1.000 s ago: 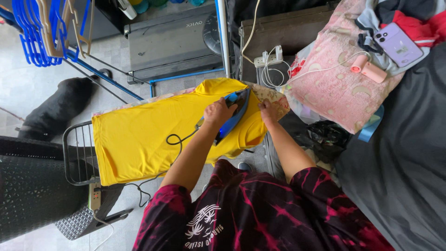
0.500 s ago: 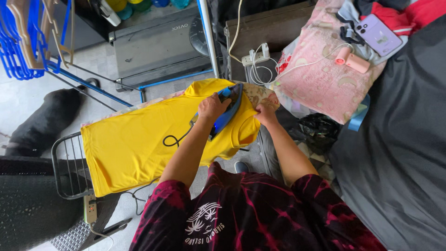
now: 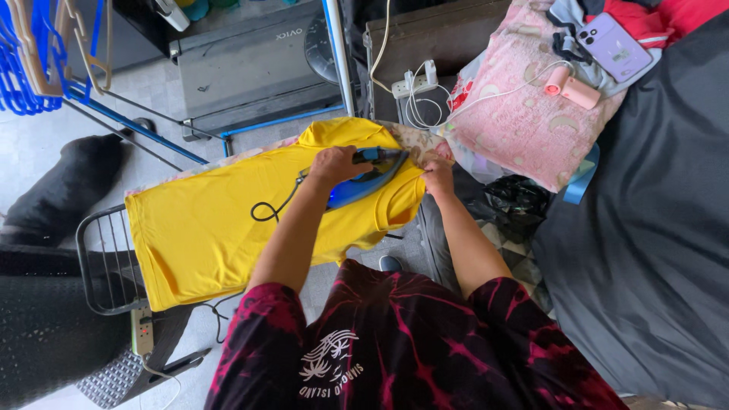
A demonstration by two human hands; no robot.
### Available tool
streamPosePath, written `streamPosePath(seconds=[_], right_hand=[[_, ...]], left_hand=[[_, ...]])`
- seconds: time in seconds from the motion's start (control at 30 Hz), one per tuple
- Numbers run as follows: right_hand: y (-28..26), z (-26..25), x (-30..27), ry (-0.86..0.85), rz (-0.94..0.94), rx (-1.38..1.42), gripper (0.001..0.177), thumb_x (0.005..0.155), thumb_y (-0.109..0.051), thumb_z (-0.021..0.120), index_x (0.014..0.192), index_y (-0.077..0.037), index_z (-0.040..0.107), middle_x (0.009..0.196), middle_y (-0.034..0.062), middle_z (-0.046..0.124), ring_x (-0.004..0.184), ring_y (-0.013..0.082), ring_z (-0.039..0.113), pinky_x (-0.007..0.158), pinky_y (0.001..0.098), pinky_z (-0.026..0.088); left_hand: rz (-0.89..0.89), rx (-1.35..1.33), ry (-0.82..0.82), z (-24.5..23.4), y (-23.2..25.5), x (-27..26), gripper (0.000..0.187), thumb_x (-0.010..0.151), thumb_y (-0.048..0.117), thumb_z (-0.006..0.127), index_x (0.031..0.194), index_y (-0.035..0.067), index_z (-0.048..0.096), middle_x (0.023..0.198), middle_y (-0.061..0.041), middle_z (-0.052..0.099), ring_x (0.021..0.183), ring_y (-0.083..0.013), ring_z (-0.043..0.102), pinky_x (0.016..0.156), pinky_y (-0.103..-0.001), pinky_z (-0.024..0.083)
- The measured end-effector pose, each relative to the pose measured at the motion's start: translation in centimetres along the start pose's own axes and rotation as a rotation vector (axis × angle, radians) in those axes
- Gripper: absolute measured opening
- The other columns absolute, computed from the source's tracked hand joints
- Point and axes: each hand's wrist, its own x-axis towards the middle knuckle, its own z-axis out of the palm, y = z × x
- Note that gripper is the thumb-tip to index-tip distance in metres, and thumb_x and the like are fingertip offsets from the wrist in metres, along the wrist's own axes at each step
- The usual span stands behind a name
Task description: The person irons a yellow t-shirt on a floral ironing board. They smooth the fabric, use a blue iron to press the shirt, flip it over, and continue ironing both sides before folding it.
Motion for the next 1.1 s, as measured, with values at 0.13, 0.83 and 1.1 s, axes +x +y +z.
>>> streamPosePath(seconds=[0.13, 0.83, 1.1], right_hand=[[-0.8, -0.5, 0.3, -0.24, 0.569, 0.284, 0.013, 0.078, -0.005, 0.073, 0.09, -0.001, 0.072, 0.088, 0.0132, 0.07, 0.062, 0.0318, 0.071, 0.045, 0.0384, 0.055], [-1.7, 9.3, 15.7, -0.852, 0.592, 0.321, 0.028, 0.083, -0.028, 0.081, 0.083, -0.001, 0.075, 0.071, 0.0062, 0.069, 0.056, 0.0168, 0.059, 0.049, 0.0339, 0.043], [-1.8, 10.9, 17.3, -1.009, 0.708, 0.231, 0.032, 0.088, -0.036, 0.074, 0.078, -0.005, 0.073, 0.069, 0.0045, 0.069, 0.052, 0.0169, 0.055, 0.048, 0.0353, 0.037]], left_hand=[[0.022, -0.055, 0.041, 1.0, 1.4, -1.3, 0.062, 0.077, 0.066, 0.069, 0.109, 0.013, 0.072, 0.102, -0.02, 0.074, 0.098, -0.0388, 0.07, 0.089, -0.05, 0.053], [-0.4, -0.217, 0.142, 4.1, -4.6, -10.8, 0.062, 0.083, 0.06, 0.067, 0.112, 0.006, 0.069, 0.103, -0.029, 0.071, 0.1, -0.0469, 0.068, 0.089, -0.054, 0.053], [-0.381, -0.222, 0.117, 2.4, -3.1, -9.8, 0.06, 0.081, 0.058, 0.067, 0.111, 0.006, 0.07, 0.103, -0.027, 0.072, 0.1, -0.0451, 0.068, 0.089, -0.052, 0.053]])
